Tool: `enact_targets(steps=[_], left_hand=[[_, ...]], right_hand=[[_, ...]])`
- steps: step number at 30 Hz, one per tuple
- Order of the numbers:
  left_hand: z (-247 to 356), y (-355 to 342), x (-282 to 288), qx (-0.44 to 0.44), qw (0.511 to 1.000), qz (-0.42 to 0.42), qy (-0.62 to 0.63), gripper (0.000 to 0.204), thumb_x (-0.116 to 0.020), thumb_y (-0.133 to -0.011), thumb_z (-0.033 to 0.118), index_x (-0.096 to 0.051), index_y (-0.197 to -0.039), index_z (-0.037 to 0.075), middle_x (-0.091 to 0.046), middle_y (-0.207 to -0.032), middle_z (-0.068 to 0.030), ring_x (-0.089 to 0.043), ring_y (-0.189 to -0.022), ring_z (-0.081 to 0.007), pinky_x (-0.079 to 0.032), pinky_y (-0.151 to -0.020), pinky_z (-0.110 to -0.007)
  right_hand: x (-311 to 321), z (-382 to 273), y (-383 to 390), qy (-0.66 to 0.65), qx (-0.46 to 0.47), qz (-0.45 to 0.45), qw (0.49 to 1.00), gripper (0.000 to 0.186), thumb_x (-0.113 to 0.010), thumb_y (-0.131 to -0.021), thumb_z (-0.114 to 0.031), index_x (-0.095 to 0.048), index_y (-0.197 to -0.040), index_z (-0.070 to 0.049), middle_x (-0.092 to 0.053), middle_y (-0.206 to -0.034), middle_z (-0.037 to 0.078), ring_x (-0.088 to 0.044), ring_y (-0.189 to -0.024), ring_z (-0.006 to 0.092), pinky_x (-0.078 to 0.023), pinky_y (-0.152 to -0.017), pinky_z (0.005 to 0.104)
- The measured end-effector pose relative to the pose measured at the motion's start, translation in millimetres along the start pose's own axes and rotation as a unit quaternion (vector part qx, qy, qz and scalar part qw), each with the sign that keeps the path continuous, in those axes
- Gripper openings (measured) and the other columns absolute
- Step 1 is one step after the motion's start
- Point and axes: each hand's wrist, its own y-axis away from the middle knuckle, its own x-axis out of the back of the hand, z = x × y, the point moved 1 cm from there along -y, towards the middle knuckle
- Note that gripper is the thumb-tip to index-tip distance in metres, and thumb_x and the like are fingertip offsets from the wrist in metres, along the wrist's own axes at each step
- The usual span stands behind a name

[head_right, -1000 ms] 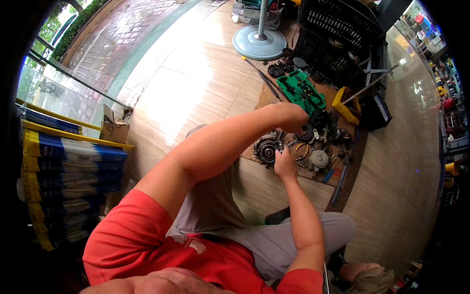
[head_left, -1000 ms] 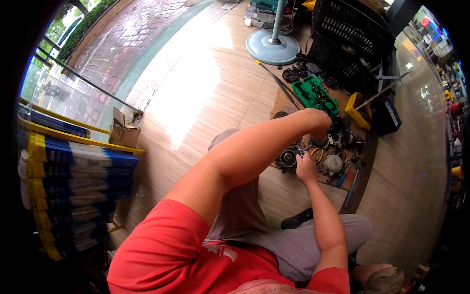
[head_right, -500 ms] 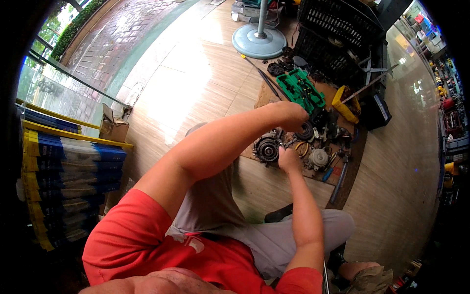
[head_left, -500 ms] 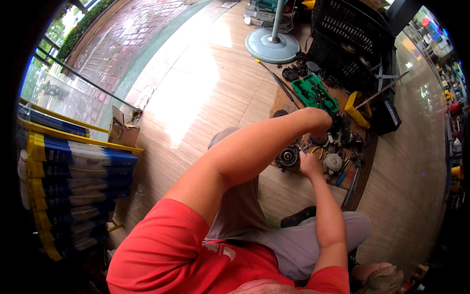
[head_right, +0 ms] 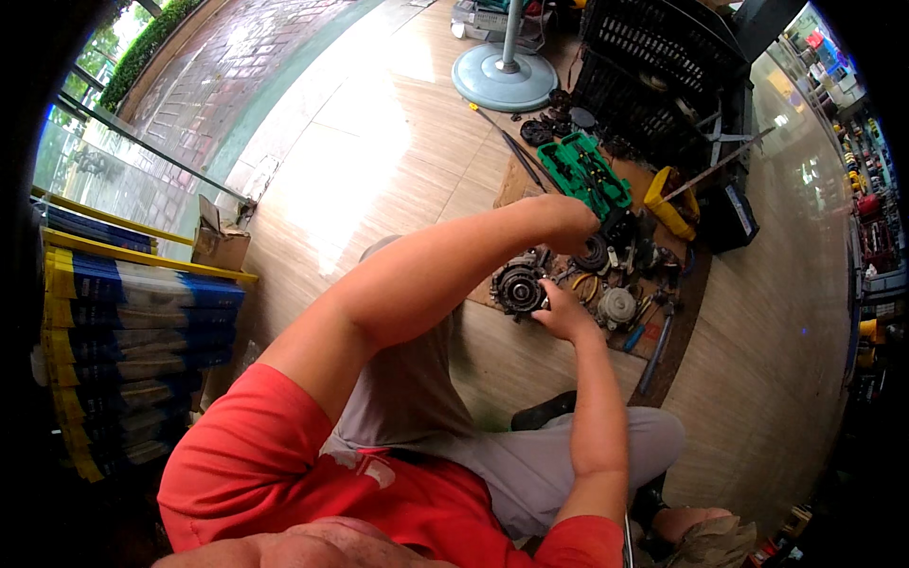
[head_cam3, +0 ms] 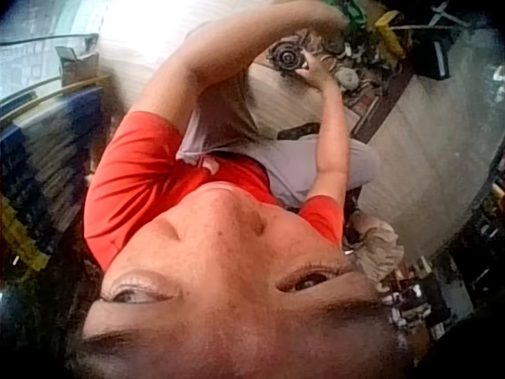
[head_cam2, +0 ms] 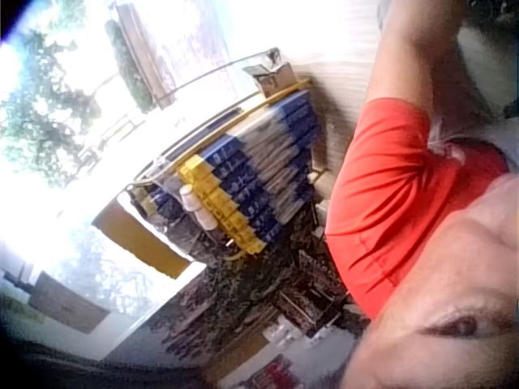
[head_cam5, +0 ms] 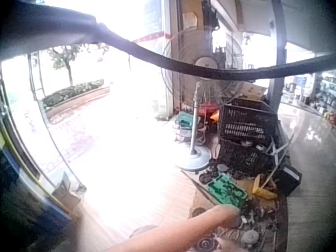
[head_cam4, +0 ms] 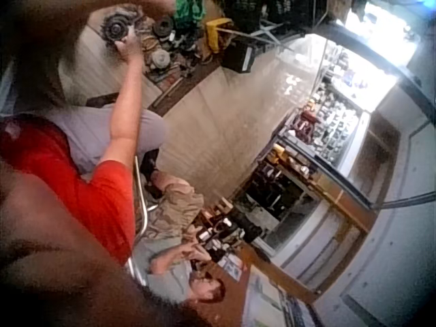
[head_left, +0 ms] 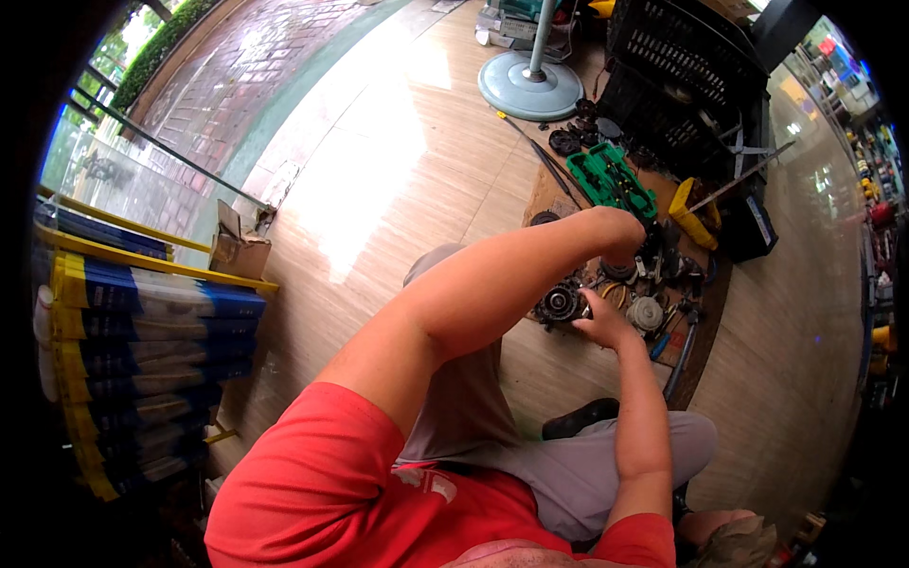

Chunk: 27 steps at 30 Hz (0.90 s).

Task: The person disassembles an alternator by hand and using a screwdriver to remove internal components and then handles a small cylindrical part with pliers.

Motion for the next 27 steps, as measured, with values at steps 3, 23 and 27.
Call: enact_targets(steps=[3,23,27], left_hand=[[0.6,0.5,1.8,-0.002,1.000,0.002,0.000,0.034,-0.067,-0.083,0.033,-0.071,-0.099,0.003,-0.070,-0.097,-0.0179,-0.066,-0.094,-0.0360,-0.053,-0.079,-0.046],[-7.9,0.0,-4.9,0.000,1.000,0.012,0.010,0.038,-0.068,-0.084,0.037,-0.071,-0.099,0.003,-0.070,-0.095,-0.0182,-0.066,-0.093,-0.0362,-0.052,-0.079,-0.046],[-6.9,-2.7,-5.1,-0.004,1.000,0.006,0.007,0.038,-0.068,-0.084,0.038,-0.071,-0.100,0.003,-0.070,-0.095,-0.0182,-0.066,-0.093,-0.0362,-0.052,-0.079,-0.046]], right_hand=[[7.8,-1.5,2.4,0.025,-0.047,-0.055,0.997,0.066,-0.069,-0.082,-0.015,-0.040,-0.140,-0.002,-0.051,-0.135,0.025,-0.051,-0.125,0.0382,-0.044,-0.100,0.0425],[-16.4,-25.7,-4.4,0.207,-0.012,0.171,0.963,0.036,-0.062,-0.089,-0.041,-0.057,-0.082,-0.006,-0.065,-0.075,0.019,-0.064,-0.074,0.0410,-0.049,-0.062,0.0508],[-20.0,-25.8,-7.8,0.191,-0.018,0.207,0.959,0.037,-0.064,-0.088,-0.039,-0.058,-0.080,-0.003,-0.065,-0.072,0.020,-0.065,-0.072,0.0411,-0.050,-0.064,0.0510]])
